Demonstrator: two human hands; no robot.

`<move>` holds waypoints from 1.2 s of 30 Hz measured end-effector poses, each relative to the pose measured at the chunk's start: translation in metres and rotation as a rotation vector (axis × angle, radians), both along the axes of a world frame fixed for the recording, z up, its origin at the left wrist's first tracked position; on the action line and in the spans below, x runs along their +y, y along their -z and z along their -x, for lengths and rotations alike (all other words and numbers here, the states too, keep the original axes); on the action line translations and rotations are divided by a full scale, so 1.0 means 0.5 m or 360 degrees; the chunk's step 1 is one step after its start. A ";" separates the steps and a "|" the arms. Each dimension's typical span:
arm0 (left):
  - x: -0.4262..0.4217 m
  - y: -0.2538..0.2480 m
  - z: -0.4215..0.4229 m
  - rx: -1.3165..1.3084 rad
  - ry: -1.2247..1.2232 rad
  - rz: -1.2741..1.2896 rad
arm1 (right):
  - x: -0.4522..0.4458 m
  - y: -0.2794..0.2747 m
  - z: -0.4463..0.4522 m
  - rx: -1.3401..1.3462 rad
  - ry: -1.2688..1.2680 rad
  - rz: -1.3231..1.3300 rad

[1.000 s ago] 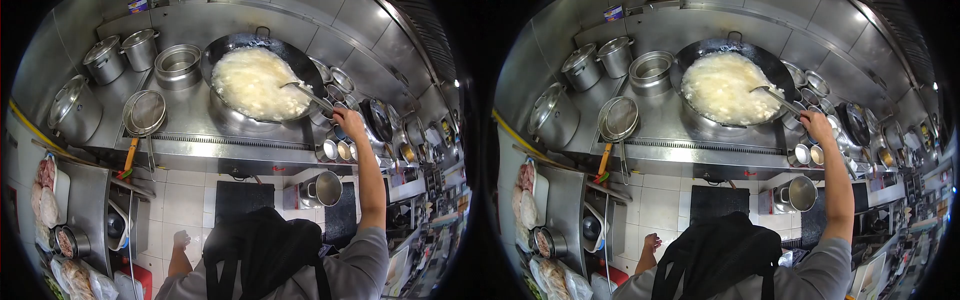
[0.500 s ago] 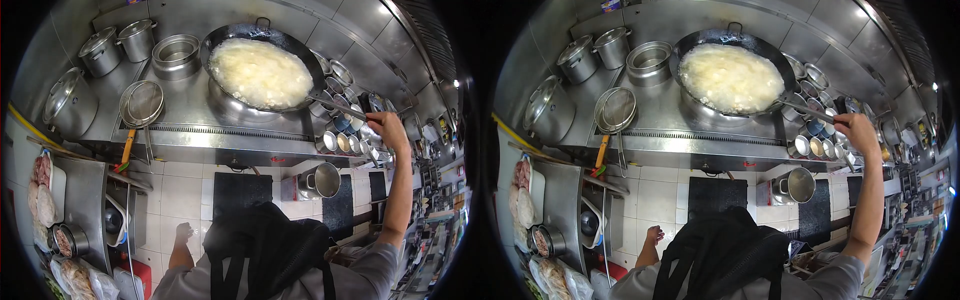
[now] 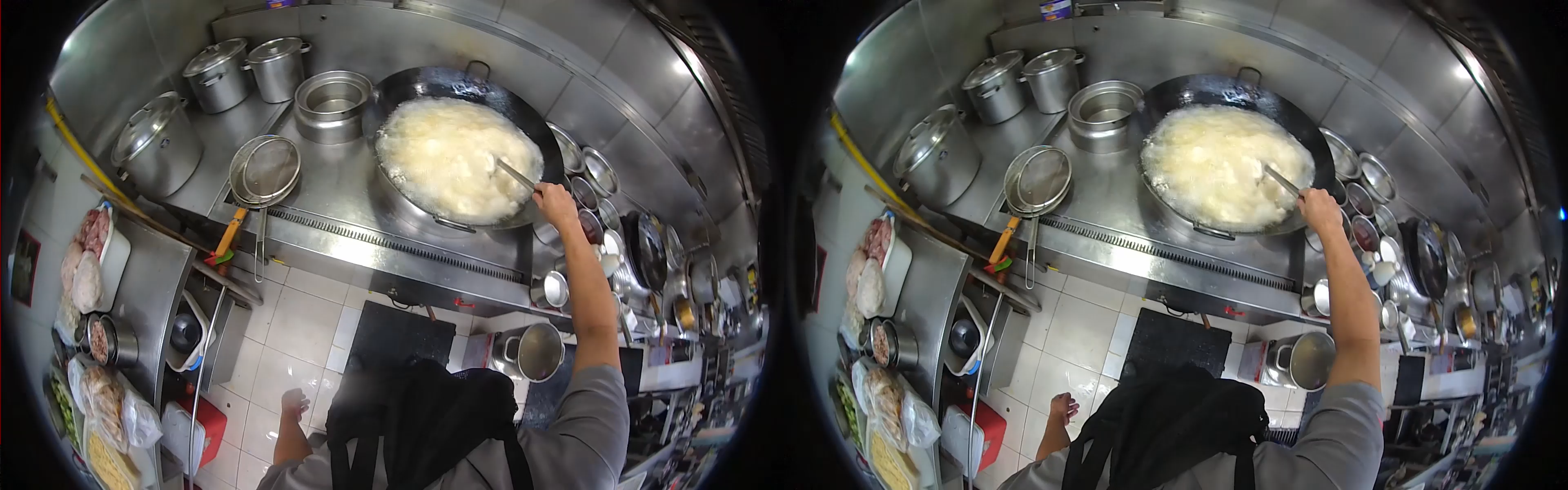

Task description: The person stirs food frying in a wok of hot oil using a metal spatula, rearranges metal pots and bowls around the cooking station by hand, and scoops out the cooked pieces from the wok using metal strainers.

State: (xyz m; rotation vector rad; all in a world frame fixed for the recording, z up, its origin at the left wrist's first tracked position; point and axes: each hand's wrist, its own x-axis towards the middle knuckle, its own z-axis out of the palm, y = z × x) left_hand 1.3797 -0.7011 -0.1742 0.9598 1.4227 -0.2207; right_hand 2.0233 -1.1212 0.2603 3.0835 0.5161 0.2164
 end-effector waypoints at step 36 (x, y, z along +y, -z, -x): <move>0.136 0.060 0.034 -0.0116 0.0037 0.0095 | 0.071 -0.027 0.191 0.0111 -0.0351 -0.0396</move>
